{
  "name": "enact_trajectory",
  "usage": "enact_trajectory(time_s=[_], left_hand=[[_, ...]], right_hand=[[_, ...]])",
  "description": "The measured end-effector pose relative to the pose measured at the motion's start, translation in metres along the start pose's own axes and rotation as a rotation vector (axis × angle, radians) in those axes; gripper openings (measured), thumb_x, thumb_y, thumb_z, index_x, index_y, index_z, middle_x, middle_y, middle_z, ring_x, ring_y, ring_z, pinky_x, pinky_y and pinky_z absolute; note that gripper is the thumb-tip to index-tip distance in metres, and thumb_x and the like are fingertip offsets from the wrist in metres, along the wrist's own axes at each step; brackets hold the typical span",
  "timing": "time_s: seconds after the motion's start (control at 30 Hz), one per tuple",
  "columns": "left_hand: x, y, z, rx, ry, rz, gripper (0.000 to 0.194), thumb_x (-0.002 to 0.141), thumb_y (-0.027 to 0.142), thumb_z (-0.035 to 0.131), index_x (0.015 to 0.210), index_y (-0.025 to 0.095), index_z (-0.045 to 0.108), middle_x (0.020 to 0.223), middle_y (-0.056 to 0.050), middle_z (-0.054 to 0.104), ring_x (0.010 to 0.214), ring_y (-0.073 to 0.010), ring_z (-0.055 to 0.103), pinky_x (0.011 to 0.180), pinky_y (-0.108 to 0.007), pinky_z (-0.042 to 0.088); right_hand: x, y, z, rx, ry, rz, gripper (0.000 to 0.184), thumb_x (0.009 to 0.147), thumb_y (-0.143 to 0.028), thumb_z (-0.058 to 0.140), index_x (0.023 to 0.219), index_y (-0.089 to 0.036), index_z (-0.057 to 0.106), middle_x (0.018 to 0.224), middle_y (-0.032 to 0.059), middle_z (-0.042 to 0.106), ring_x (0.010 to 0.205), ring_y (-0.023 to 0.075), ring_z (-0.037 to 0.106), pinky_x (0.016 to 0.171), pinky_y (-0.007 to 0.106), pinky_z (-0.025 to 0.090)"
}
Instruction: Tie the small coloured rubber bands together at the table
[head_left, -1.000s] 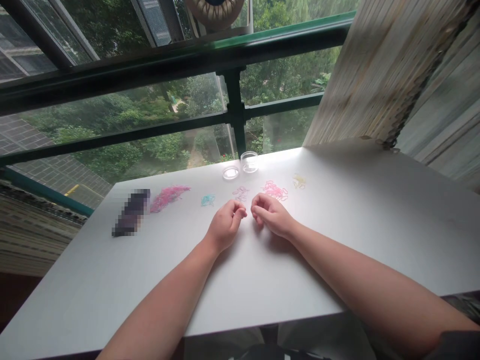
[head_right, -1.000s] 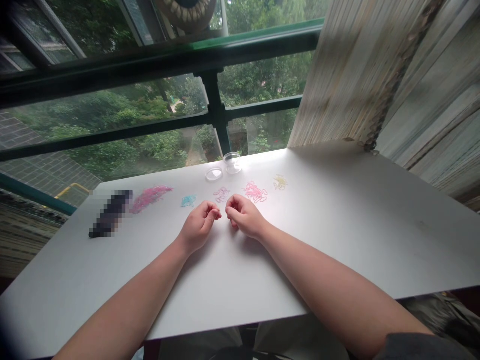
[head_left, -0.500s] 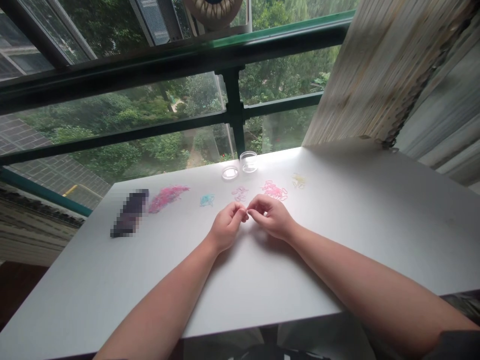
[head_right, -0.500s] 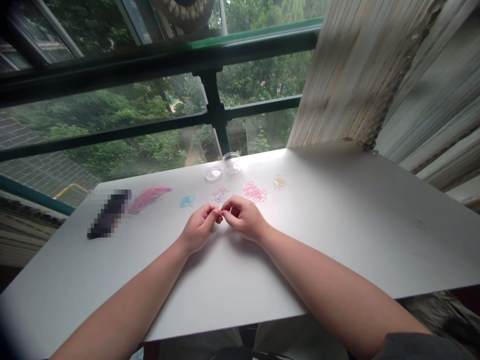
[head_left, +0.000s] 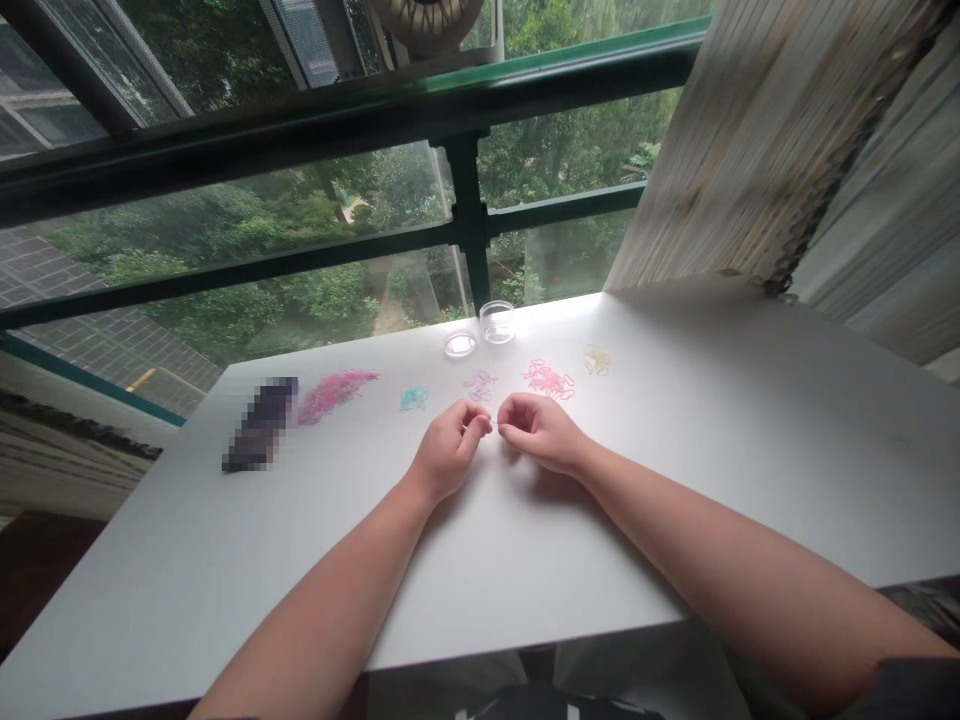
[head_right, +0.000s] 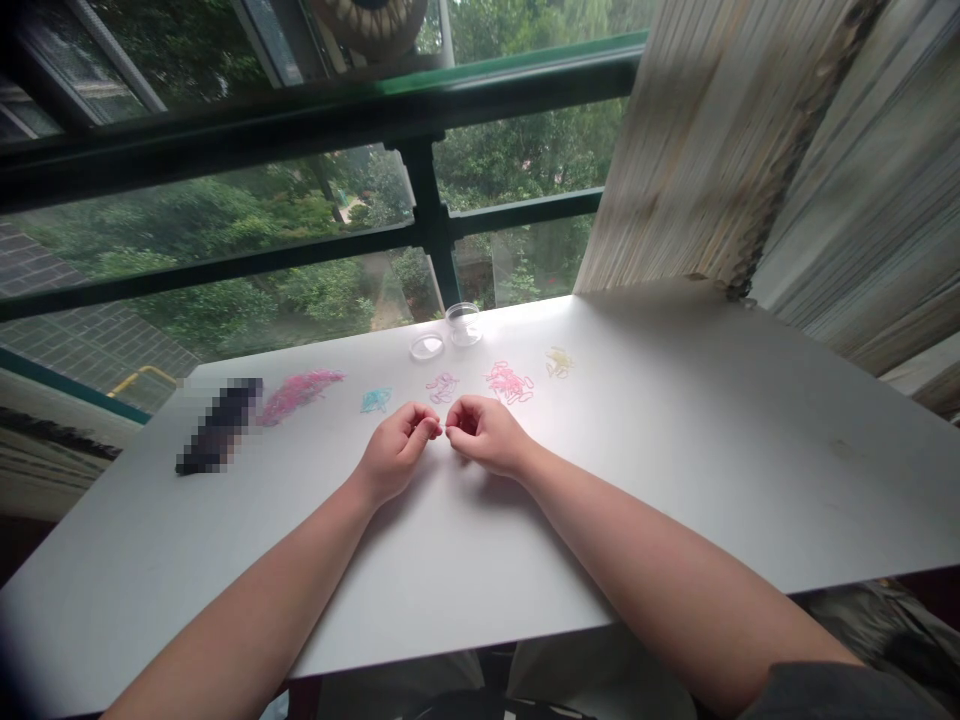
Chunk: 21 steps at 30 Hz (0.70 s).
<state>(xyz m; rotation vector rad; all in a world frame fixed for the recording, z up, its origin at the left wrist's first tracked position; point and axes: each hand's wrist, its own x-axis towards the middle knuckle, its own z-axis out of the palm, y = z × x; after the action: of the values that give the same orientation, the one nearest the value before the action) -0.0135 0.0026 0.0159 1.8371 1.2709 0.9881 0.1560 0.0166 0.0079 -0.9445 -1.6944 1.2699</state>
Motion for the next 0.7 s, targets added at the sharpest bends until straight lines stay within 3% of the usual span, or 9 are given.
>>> enact_trajectory(time_s=[0.23,0.7], left_hand=[[0.0001,-0.0014,0.0011,-0.009,-0.003,0.001,0.02,0.084,0.035,0.048,0.083,0.018,0.057,0.08,-0.004,0.063,0.074,-0.0155,0.057,0.068,-0.026,0.043],[-0.0016,0.004,0.0038,0.151,-0.008,0.131,0.018,0.087,0.031,0.044,0.084,0.018,0.056,0.086,-0.005,0.061,0.083,-0.0171,0.056,0.071,-0.027,0.044]], right_hand=[[0.0013,0.0019,-0.0017,0.041,-0.011,0.014,0.01,0.07,-0.023,0.059,0.07,-0.016,0.052,0.055,-0.0034,0.05,0.048,0.0078,0.045,0.046,0.02,0.036],[-0.0027,0.0,0.0053,-0.22,0.11,0.018,0.011,0.072,-0.022,0.051,0.064,-0.019,0.044,0.052,-0.0043,0.049,0.046,0.0087,0.044,0.045,0.021,0.034]])
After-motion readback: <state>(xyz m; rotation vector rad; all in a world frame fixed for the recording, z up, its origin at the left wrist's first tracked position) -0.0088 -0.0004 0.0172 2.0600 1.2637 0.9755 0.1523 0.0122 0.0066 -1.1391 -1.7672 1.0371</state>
